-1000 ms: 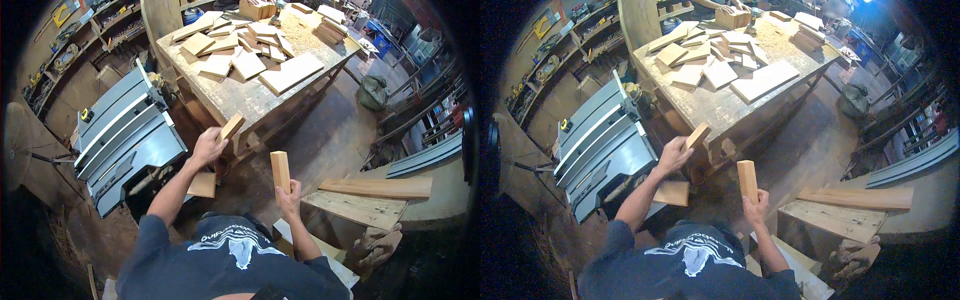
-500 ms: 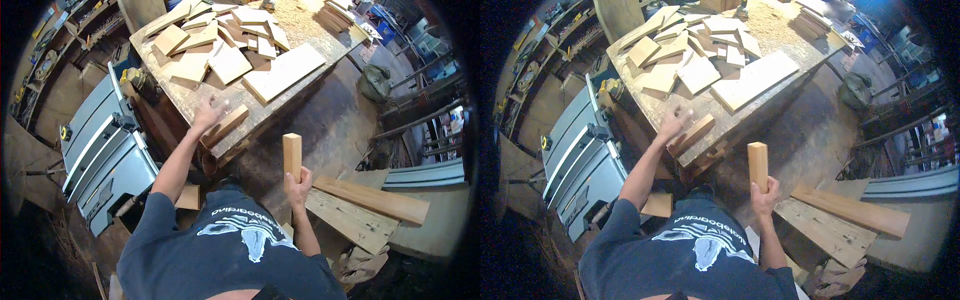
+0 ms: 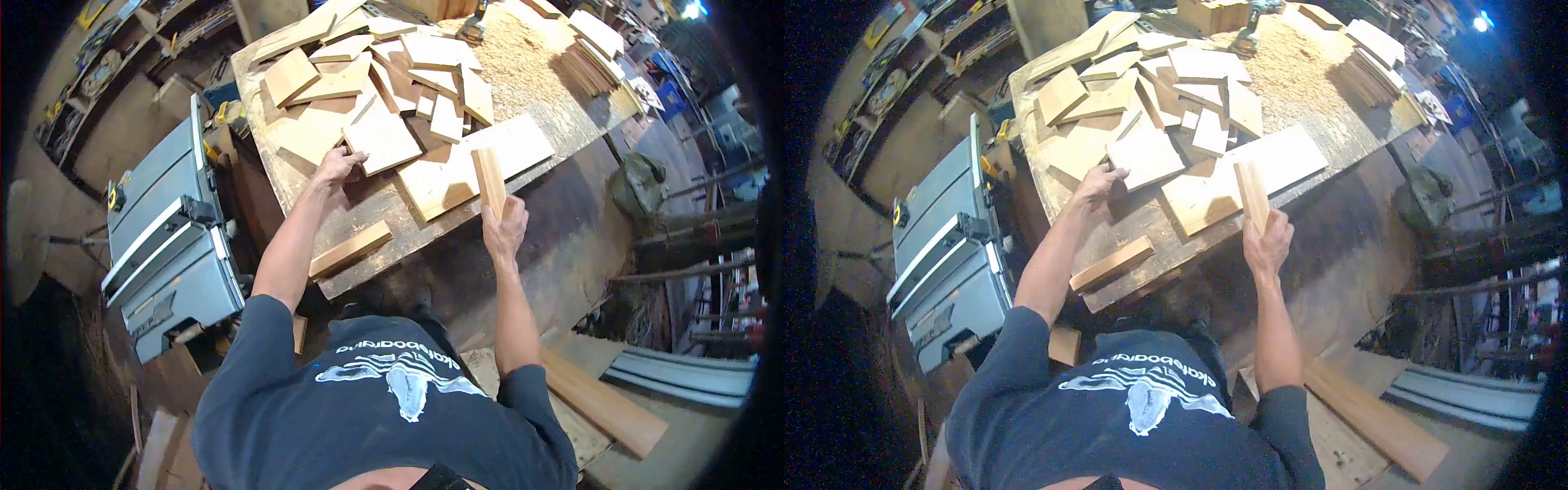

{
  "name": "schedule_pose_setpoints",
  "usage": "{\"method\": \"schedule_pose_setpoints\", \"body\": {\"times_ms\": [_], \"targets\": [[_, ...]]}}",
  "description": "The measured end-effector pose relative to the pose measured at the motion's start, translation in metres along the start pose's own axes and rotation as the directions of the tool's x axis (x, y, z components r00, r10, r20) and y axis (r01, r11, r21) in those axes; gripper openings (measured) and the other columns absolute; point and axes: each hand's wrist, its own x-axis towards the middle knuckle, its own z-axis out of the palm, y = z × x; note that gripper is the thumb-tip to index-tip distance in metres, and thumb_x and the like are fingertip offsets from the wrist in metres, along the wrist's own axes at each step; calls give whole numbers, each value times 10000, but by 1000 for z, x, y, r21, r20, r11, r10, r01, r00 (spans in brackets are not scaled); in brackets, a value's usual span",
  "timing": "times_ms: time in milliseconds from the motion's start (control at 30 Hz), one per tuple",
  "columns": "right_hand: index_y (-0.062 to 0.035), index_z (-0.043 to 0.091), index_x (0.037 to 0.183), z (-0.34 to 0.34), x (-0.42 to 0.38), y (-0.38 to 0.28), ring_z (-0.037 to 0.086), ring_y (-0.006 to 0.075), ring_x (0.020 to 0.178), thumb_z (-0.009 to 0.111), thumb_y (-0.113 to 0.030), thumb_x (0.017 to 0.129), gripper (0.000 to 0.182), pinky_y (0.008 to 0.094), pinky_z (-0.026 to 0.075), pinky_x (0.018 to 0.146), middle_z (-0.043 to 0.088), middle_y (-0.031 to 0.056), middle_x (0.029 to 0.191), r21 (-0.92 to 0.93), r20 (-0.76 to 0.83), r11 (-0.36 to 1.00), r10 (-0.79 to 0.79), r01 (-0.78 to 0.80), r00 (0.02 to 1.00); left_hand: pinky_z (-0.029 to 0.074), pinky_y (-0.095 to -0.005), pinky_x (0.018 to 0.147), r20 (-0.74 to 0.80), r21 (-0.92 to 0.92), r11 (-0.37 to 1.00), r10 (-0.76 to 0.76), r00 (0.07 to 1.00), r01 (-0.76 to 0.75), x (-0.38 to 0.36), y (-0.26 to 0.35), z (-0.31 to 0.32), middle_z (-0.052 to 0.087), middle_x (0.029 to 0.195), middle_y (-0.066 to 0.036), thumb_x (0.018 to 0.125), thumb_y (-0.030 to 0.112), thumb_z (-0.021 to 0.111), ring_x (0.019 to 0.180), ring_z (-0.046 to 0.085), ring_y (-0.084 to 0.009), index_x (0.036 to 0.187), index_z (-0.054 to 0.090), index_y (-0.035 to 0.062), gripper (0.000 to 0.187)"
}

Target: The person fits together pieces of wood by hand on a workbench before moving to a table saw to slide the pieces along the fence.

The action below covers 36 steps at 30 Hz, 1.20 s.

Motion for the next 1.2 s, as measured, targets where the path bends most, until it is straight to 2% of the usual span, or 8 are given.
{"method": "schedule_pose_setpoints", "body": {"times_ms": [233, 367, 433, 500, 533, 667, 967, 1200], "targets": [[-20, 623, 1138, 18, 113, 41, 605, 436, 1042, 742, -316, 798, 466, 550, 493, 901, 681, 217, 1099, -277, 110, 939, -182, 206, 977, 595, -327, 765, -225, -19, 981, 185, 956, -195, -100, 16, 2, 699, 1110, -97, 932, 156, 763, 947, 691, -168, 1303, 602, -11, 437], [-63, 614, 1220, 31, 144, 45, 604, 447, 1096, 722, -442, 857, 536, 563, 465, 964, 678, 192, 1200, -415, 276, 883, -107, 219, 955, 586, -348, 884, -406, 133, 977, 206, 890, -166, -171, 18, 4, 690, 1196, -122, 938, 107, 752, 1032, 684, -186, 1359, 579, -10, 470], [-55, 609, 1254, 25, 132, 25, 596, 437, 1101, 741, -398, 862, 537, 569, 449, 966, 670, 169, 1220, -429, 241, 849, -222, 309, 945, 556, -334, 955, -418, 361, 902, 384, 823, -237, -188, 1, -2, 690, 1215, -117, 921, 99, 770, 1076, 664, -179, 1331, 603, -9, 457], [-26, 598, 1255, 24, 112, 7, 593, 418, 1045, 792, -282, 810, 548, 520, 443, 966, 653, 183, 1183, -141, 75, 863, -478, 484, 875, 532, -332, 991, -450, 312, 927, 335, 827, -206, -210, -12, 1, 694, 1223, -113, 905, 94, 785, 1102, 648, -176, 1297, 626, -12, 436], [-25, 605, 1296, 26, 100, -7, 600, 382, 1098, 801, -215, 833, 537, 505, 474, 959, 658, 167, 1198, 59, 127, 795, -606, 604, 785, 532, -337, 988, -443, 316, 918, 364, 819, -238, -220, -20, 4, 701, 1211, -109, 902, 90, 788, 1096, 647, -174, 1296, 629, -6, 436], [-41, 554, 1376, 62, 24, -43, 624, 338, 1113, 763, -132, 865, 559, 431, 495, 1008, 645, 174, 1247, 549, 482, 696, -716, 463, 505, 526, -331, 987, -450, 328, 913, 378, 809, -244, -244, -37, 12, 723, 1155, -93, 904, 62, 780, 1086, 647, -155, 1340, 612, 14, 470], [-69, 603, 1249, 80, -34, -89, 589, 413, 1122, 649, -75, 859, 393, 489, 478, 984, 665, 211, 1154, 555, 638, 711, -697, 432, 328, 533, -309, 970, -390, 325, 905, 392, 833, -274, -264, -57, 7, 711, 1183, -71, 932, -68, 674, 1081, 642, -133, 1340, 602, 37, 427], [-47, 625, 1196, 95, -51, -85, 607, 416, 1061, 622, -50, 864, 332, 494, 493, 935, 678, 222, 1081, 517, 602, 738, -673, 433, 430, 531, -307, 956, -317, 201, 875, 483, 816, -441, -256, -74, -6, 722, 1150, -72, 933, -50, 688, 1066, 638, -123, 1314, 621, 43, 398]]}}
